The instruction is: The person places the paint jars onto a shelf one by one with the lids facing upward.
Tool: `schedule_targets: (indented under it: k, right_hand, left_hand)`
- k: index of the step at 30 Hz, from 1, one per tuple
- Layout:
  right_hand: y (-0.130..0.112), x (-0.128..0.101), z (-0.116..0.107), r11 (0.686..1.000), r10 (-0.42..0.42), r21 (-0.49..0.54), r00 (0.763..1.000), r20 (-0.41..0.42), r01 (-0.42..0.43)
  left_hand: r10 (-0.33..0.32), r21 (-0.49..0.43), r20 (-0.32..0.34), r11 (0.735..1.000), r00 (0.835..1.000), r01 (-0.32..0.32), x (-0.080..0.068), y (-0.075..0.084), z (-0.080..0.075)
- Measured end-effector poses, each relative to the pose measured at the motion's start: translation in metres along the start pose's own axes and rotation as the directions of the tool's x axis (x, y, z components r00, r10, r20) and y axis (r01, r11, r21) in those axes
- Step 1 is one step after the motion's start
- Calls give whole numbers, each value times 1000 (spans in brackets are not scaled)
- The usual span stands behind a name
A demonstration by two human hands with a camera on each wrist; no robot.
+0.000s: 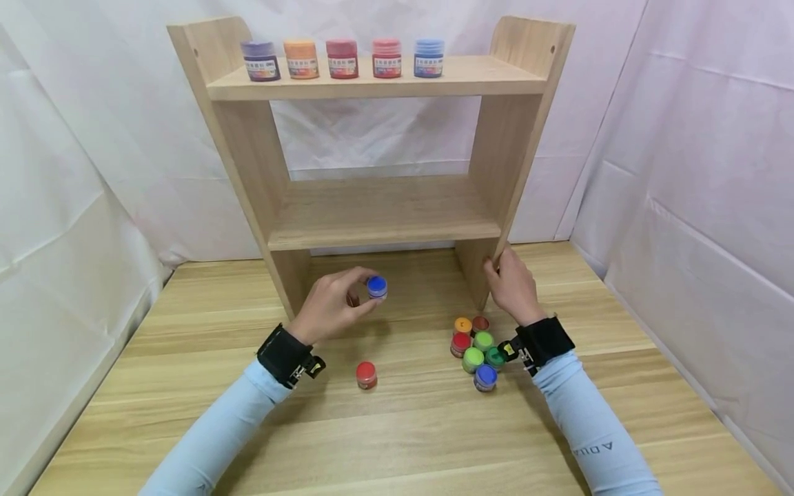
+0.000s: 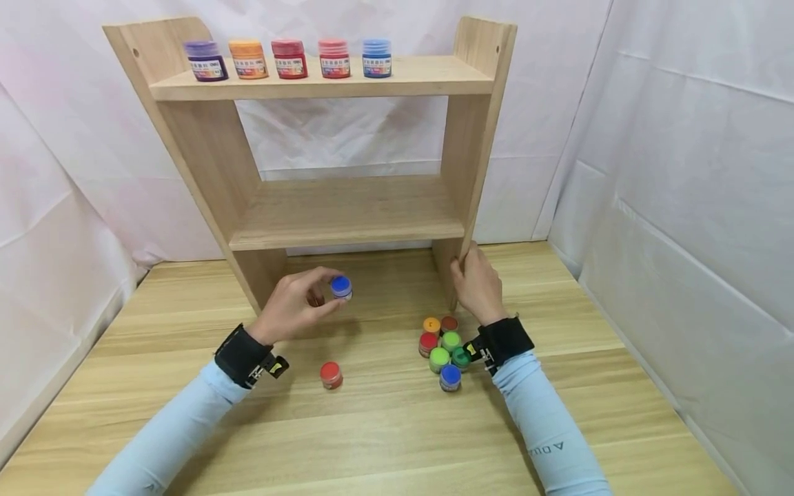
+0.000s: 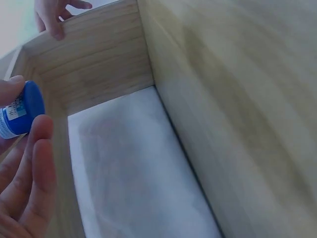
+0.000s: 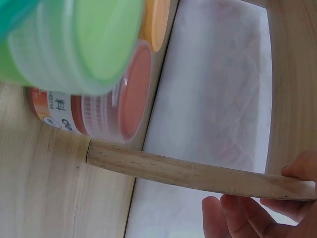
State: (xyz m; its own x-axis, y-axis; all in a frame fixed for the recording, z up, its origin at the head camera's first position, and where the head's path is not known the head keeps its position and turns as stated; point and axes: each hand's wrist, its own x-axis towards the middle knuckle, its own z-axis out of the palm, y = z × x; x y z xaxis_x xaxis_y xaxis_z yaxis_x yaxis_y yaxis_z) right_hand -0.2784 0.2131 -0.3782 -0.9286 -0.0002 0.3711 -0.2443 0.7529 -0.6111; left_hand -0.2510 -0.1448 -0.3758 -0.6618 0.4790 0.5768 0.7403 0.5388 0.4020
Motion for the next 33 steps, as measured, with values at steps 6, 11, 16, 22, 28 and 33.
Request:
schedule_targets:
  k: [6,11,16,22,28,33]
  right_hand:
    - [0,1,0,1000,0,6,1000,4,0]
    - [0,1,-1,1000,-3,-5,1000,1,3]
    - [0,0,-1,1000,1,-13,1000,3,-1]
    - [0,1,-2,1000,8,-17,1000,5,-8]
    - [2,1,0,1000,7,-12,1000,-3,-7]
    - [1,0,0,1000,8,-13,1000,-10,-9]
  left_hand:
    - [77,33,-73,997,994,-75,14,10,-13]
    - [151,49,-123,988,981,-146,29,20,-22]
    - [196,57,-154,980,968,-190,44,29,-29]
    - [242,50,-206,970,948,-237,67,44,-35]
    - [266,36,-233,964,936,-265,93,57,-44]
    - [282,31,-278,958,918,-285,115,65,-55]
